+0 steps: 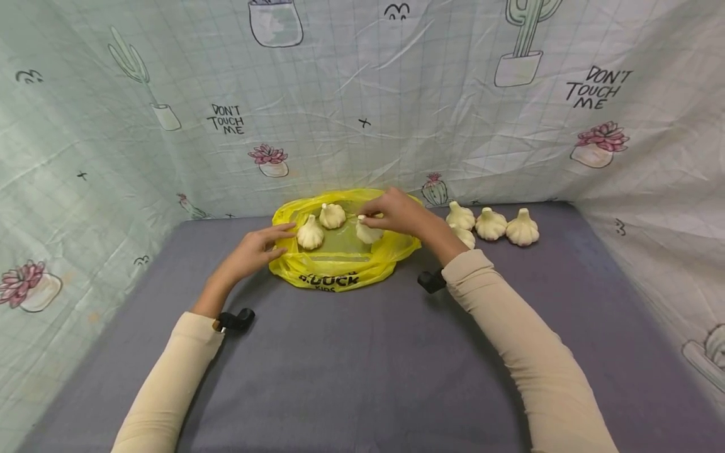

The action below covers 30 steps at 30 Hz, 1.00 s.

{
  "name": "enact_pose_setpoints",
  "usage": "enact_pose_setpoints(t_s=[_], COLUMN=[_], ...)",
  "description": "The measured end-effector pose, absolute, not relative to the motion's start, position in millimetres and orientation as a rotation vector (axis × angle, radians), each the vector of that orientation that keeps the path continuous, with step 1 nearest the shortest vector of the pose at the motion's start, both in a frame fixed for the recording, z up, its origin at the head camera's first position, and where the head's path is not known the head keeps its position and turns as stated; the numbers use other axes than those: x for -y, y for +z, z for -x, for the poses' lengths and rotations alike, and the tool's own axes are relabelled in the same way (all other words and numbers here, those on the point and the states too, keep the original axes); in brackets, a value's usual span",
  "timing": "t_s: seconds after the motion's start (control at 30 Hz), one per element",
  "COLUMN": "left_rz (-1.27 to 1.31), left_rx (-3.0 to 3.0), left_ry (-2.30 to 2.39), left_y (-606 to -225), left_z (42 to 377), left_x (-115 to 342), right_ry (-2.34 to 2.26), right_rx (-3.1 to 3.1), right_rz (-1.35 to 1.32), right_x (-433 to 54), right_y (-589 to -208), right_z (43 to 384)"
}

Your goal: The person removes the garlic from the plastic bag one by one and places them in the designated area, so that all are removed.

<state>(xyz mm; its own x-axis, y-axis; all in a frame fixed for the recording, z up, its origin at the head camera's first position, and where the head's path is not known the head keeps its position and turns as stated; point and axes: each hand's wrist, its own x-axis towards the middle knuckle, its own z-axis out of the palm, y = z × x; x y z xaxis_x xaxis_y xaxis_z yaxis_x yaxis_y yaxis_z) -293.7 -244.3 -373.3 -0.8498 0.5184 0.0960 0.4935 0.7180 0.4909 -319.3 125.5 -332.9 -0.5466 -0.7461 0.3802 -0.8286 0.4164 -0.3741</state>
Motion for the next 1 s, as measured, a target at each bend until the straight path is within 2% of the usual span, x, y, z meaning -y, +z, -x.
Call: enact_pose_setpoints(t_s=[0.67, 1.0], left_rz=[-0.834, -0.831], left_rx=[-2.869, -2.874], left_ry=[0.772, 0.795], left_y=[-369, -369], left_z=[296, 295], left_x=[247, 249], right_ry=[0.720, 0.679], right_rx=[2.346, 2.404], right_rz=[-1.405, -1.290], right_x=[-153, -173], right_y=[-326, -328], right_z=[292, 281])
